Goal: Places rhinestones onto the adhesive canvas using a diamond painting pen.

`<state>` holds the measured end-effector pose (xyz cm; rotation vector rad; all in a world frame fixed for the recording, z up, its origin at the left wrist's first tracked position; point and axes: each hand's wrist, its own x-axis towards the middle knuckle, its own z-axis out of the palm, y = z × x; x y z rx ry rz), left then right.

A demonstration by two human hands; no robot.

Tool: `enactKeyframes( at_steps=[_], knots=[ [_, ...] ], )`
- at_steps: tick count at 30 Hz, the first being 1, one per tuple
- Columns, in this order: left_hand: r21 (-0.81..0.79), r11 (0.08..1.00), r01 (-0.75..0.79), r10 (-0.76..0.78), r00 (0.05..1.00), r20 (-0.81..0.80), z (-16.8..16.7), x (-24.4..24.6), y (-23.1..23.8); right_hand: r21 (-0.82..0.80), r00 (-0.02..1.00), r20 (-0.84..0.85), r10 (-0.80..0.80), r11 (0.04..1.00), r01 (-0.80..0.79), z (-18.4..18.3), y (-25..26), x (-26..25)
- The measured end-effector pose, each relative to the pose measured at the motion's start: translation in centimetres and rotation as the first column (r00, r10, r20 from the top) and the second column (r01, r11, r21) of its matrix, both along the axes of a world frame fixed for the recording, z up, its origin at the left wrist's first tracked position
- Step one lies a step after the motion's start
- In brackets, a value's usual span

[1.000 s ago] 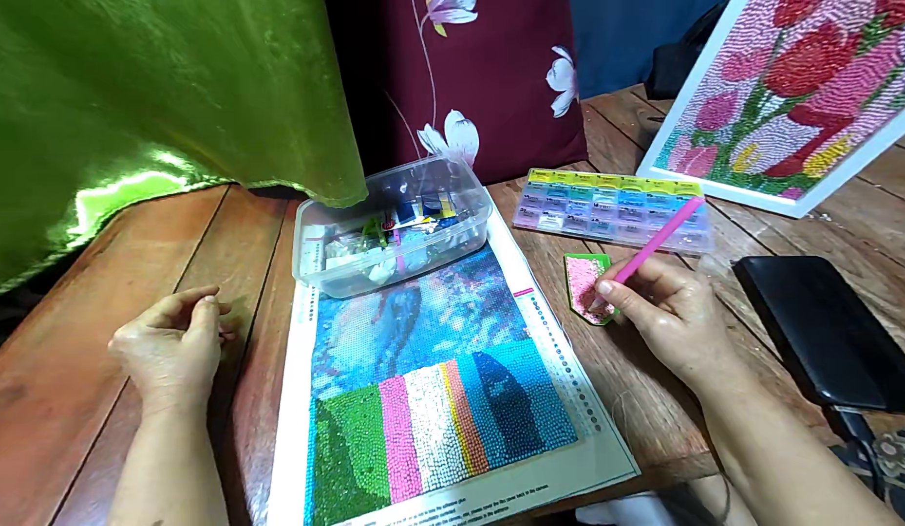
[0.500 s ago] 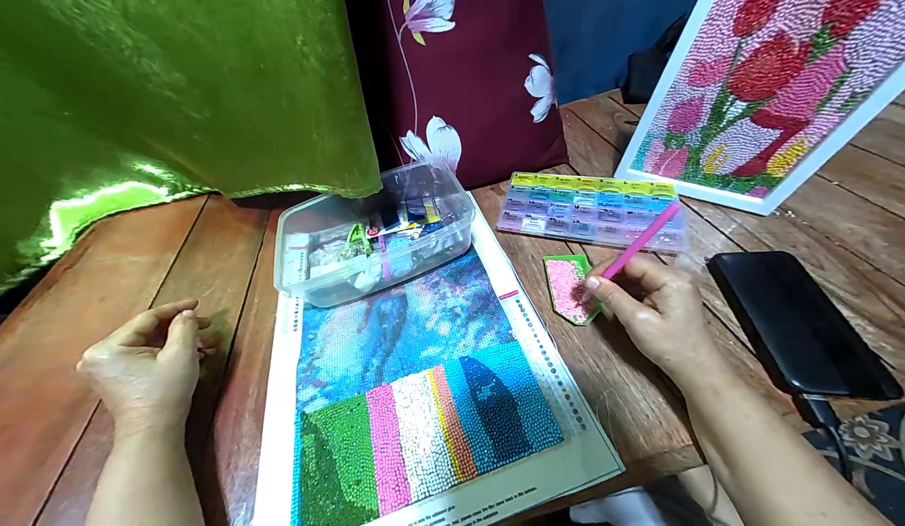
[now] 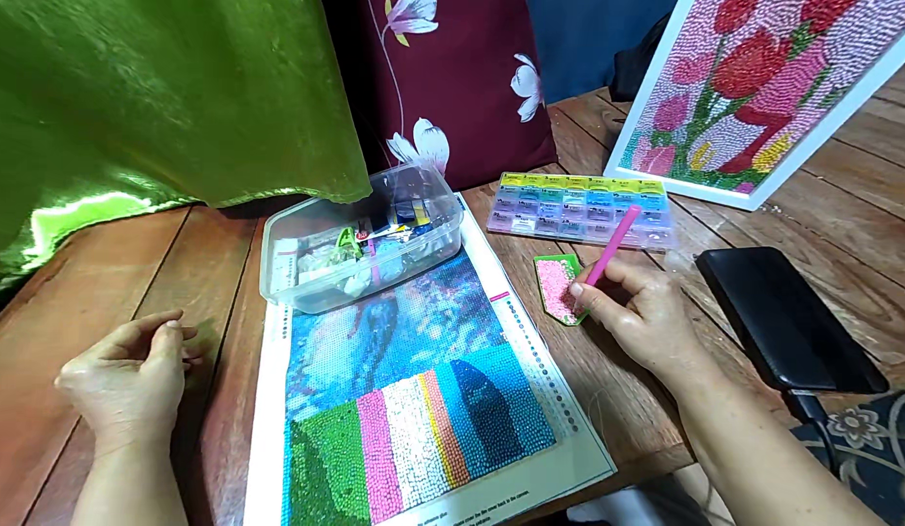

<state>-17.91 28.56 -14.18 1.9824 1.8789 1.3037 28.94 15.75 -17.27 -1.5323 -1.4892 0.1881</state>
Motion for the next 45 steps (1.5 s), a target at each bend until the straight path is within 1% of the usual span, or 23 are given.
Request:
enactKeyframes(
  at_steps=[14,20,39,45],
  knots=[
    [-0.017,1.0,-0.024,0.024,1.0,0.018,0.03,0.09,-0.01,0.021,0.999,0.023,0.036,0.999,-0.036,-0.14,0.18,0.04],
    [-0.016,1.0,-0.021,0.021,1.0,0.016,0.06,0.11,-0.04,0.023,0.998,0.052,0.026,0.999,-0.028,-0.17,0.19,0.02],
    [-0.018,1.0,-0.017,0.017,0.999,0.027,0.18,0.28,-0.21,0.007,0.999,0.028,0.028,1.0,-0.028,-0.2,0.14,0.02],
    [-0.008,1.0,-0.018,0.018,1.0,0.008,0.21,0.36,-0.25,0.017,0.999,-0.015,0.04,0.999,-0.04,-0.01,0.08,-0.02]
  ],
)
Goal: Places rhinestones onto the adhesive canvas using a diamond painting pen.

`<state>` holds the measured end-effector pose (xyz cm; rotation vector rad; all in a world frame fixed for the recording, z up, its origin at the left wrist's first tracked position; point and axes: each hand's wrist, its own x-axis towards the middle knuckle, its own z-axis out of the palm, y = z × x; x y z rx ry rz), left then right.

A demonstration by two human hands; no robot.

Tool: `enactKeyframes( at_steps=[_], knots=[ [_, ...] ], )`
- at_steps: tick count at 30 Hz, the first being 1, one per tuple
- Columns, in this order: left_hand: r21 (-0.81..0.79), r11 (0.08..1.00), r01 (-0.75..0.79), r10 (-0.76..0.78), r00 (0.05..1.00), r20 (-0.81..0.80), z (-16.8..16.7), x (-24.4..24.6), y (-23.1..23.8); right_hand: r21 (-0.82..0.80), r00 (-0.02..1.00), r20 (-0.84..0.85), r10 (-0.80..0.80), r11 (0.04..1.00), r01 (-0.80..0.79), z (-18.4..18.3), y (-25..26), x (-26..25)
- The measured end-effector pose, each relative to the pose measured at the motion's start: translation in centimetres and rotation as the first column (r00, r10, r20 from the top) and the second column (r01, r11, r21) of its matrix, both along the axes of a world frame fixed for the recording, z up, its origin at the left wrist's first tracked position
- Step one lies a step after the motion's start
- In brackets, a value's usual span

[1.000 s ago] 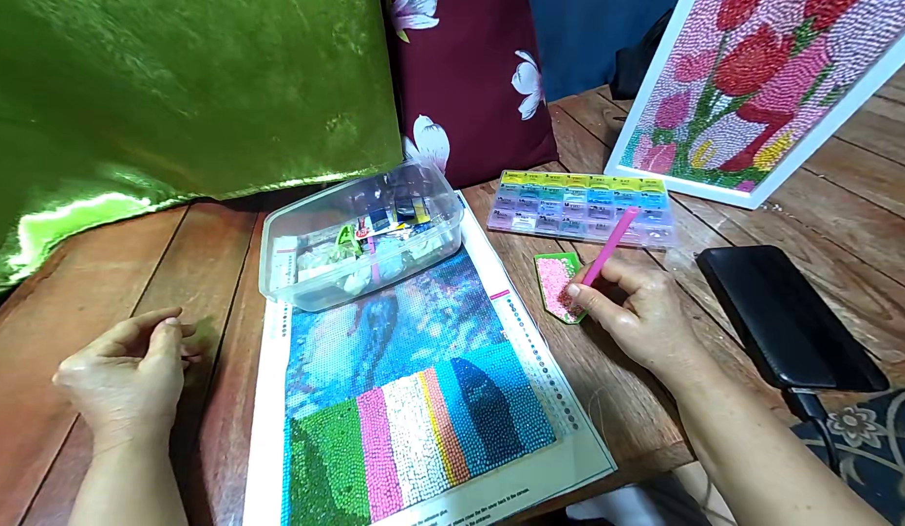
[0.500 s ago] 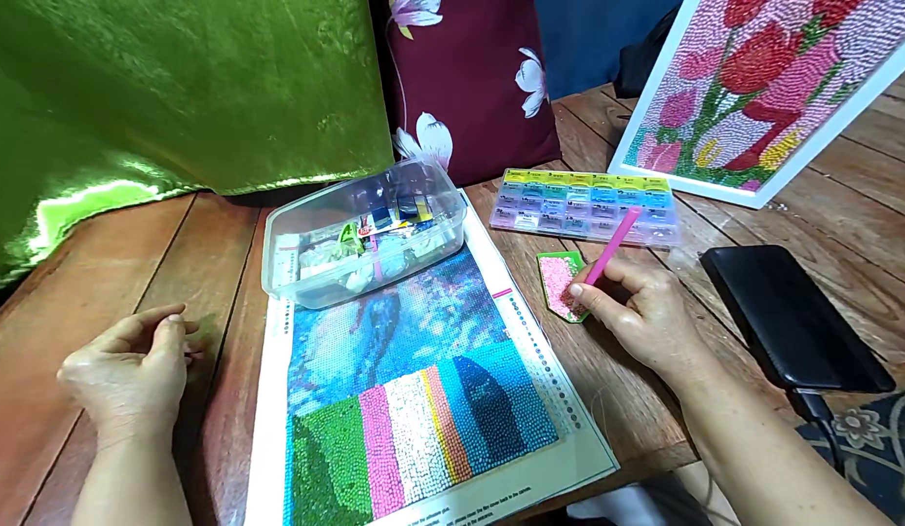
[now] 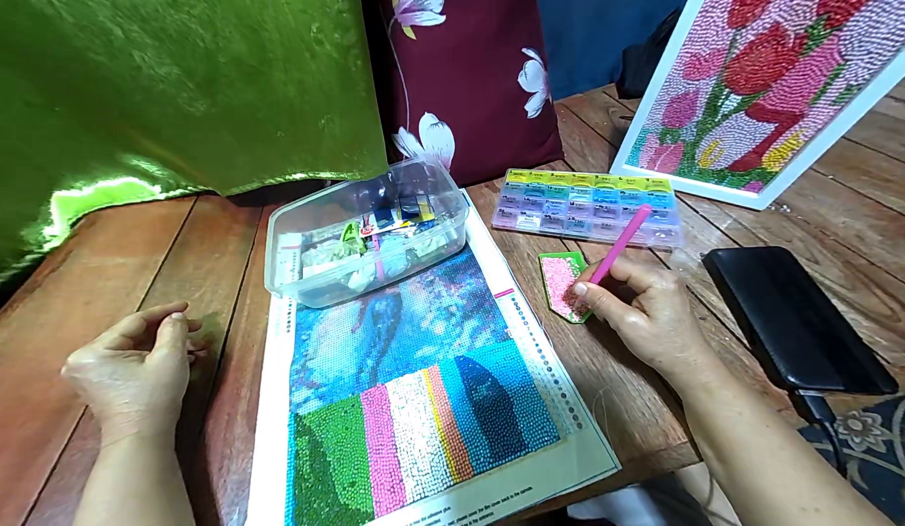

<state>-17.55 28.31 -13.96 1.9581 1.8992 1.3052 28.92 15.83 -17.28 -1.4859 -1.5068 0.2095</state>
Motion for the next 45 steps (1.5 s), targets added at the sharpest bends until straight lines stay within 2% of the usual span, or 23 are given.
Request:
enactKeyframes(
  at_steps=[7,20,33,40,45],
  knots=[
    [-0.005,1.0,-0.006,0.006,1.0,0.0,0.09,0.19,-0.1,0.002,0.999,0.048,0.005,1.0,-0.005,-0.28,0.12,0.14],
    [-0.014,1.0,-0.011,0.011,1.0,0.001,-0.01,-0.09,0.03,0.013,1.0,0.0,0.021,1.0,-0.021,-0.12,0.08,0.04],
    [0.001,1.0,-0.001,0.001,1.0,0.01,-0.15,-0.14,0.13,0.026,0.997,0.072,0.018,0.999,-0.02,-0.31,0.06,0.03],
    [-0.006,1.0,-0.013,0.013,1.0,0.004,0.0,0.11,-0.04,0.029,1.0,0.027,0.015,0.999,-0.016,-0.19,0.02,0.04],
    [-0.003,1.0,0.003,-0.004,1.0,-0.019,-0.03,-0.16,0.03,0.019,0.997,0.068,0.023,1.0,-0.024,-0.24,-0.01,0.05]
  ],
)
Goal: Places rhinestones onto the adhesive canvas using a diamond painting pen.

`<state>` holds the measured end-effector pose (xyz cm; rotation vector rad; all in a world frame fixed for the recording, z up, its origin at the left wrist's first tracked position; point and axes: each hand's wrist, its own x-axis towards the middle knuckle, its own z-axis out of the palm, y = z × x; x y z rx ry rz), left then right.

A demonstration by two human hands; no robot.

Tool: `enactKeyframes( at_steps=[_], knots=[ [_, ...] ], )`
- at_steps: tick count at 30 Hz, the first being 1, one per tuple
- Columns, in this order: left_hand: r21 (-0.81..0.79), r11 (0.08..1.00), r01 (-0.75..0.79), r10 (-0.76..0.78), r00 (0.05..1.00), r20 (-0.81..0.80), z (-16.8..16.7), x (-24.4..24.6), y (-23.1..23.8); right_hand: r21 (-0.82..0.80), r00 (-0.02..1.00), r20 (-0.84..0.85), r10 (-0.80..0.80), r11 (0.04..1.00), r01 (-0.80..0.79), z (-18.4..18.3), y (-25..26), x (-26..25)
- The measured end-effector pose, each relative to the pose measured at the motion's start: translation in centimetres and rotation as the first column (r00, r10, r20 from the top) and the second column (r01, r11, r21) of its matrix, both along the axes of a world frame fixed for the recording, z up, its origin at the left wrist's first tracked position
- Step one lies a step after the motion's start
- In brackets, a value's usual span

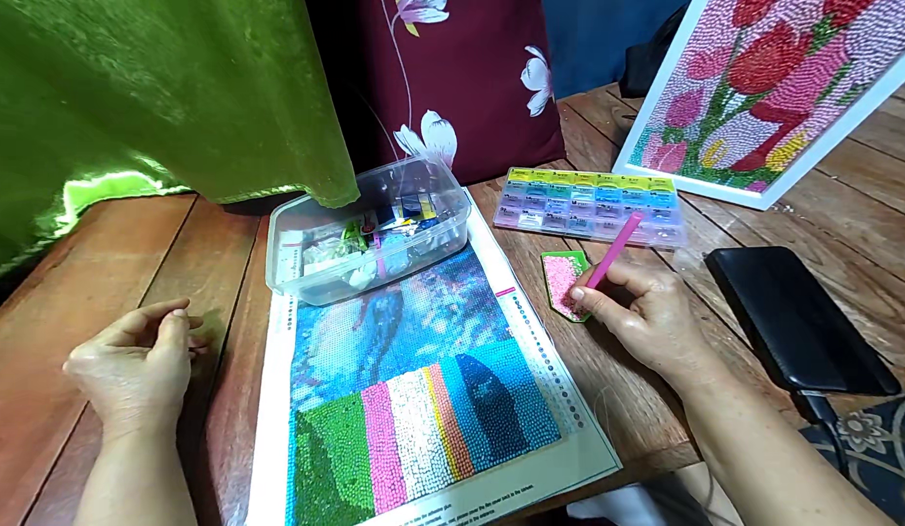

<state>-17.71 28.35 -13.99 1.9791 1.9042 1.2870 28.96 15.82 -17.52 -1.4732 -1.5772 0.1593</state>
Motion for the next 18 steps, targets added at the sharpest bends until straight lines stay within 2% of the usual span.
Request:
enactKeyframes(
  at_steps=[18],
  knots=[
    [-0.007,1.0,-0.008,0.009,0.999,0.034,0.02,0.22,-0.01,0.007,1.0,-0.022,0.015,1.0,-0.014,0.06,0.05,-0.06]
  ],
)
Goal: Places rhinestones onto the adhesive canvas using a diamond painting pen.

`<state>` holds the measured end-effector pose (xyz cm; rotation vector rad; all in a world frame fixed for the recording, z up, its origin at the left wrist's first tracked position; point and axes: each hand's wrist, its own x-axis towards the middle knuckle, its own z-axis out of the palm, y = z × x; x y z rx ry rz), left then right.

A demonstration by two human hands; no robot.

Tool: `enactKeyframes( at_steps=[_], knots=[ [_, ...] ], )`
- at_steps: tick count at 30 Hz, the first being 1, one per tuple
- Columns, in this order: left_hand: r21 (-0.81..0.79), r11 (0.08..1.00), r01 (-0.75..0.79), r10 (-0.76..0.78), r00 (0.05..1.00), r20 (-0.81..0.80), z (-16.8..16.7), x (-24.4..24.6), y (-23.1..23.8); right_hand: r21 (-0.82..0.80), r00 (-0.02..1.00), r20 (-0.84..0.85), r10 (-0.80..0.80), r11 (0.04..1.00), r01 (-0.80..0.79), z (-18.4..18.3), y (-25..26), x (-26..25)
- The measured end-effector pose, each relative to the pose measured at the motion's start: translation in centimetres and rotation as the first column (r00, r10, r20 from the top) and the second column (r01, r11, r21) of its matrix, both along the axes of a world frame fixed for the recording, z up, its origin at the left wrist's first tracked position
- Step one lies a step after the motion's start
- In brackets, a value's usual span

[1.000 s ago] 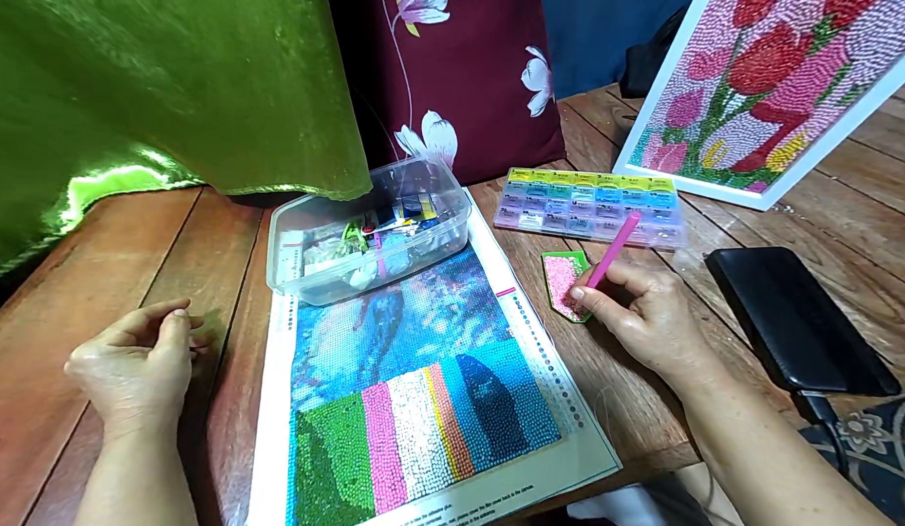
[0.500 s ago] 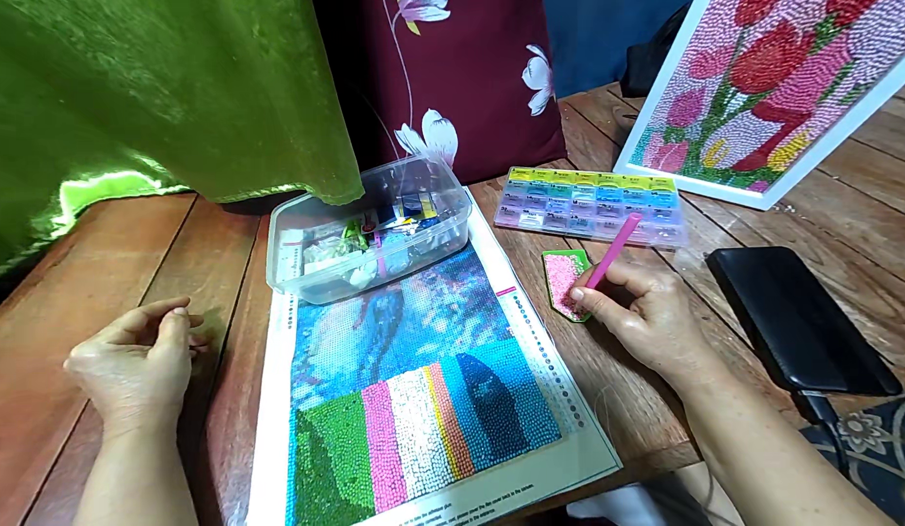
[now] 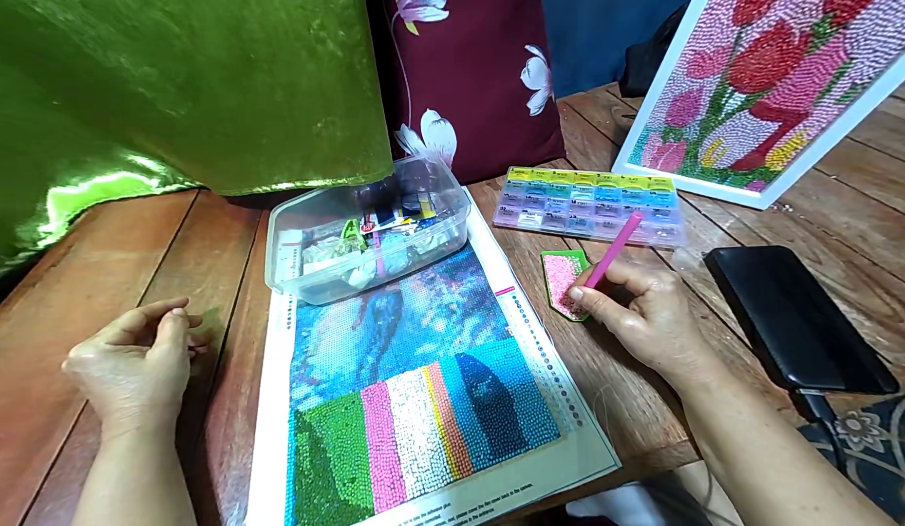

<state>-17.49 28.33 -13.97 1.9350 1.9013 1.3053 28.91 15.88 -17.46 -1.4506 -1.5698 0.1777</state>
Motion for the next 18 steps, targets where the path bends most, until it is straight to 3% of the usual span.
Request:
enactKeyframes(
  at_steps=[18],
  knots=[
    [-0.008,1.0,0.008,-0.009,1.0,-0.017,-0.1,-0.32,0.1,0.04,0.999,0.05,-0.005,0.999,0.003,-0.06,-0.04,0.0]
  ],
)
